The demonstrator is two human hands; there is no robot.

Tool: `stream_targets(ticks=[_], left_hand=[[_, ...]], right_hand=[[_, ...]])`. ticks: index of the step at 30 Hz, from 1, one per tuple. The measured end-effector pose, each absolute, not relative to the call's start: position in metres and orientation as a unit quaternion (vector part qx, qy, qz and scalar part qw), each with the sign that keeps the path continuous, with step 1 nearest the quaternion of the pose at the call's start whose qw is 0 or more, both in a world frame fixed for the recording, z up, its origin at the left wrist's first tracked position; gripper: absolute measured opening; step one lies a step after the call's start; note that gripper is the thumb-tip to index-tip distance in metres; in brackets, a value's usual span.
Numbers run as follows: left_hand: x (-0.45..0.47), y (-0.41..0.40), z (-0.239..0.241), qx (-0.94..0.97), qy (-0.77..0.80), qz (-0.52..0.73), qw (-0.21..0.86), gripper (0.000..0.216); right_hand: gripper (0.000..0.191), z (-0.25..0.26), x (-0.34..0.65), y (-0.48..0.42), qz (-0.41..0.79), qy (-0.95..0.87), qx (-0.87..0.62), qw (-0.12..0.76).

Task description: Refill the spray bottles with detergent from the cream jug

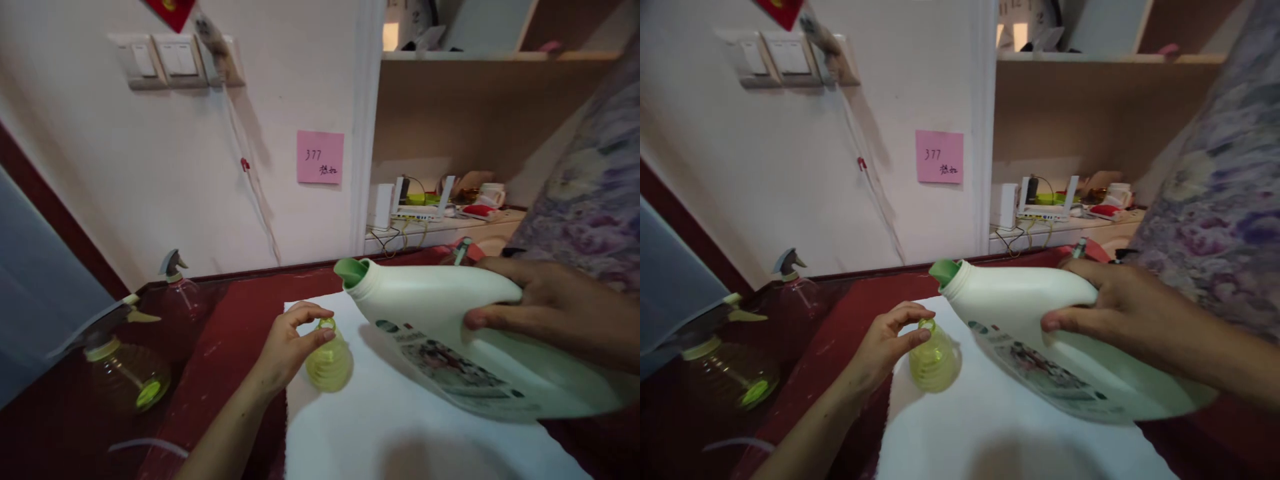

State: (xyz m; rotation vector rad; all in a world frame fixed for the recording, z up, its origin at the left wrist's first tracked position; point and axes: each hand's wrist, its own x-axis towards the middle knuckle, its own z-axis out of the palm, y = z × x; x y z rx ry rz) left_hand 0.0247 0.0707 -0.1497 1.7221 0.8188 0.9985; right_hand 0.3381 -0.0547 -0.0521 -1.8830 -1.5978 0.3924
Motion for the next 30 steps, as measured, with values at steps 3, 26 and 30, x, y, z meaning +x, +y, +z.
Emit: stream_targets(ticks=[3,26,30], left_hand=[[0.023,0.073,-0.15,0.719,0.341,0.4,0.455,0.024],[0.018,0.067,-0.127,0.748,0.379,0.357,0.411,0.027],[0.015,0.065,-0.124,0.725,0.384,0.389,0.418,0.028]], right_hand=[[0.046,-0.058,0.336,-0.053,0.184,-0.565,-0.71,0.378],[0.057,-0.193,0.323,0.042,0.161,-0.436,-0.577,0.672],[0.055,-0.189,0.319,0.04,0.15,-0.448,-0.582,0.662]])
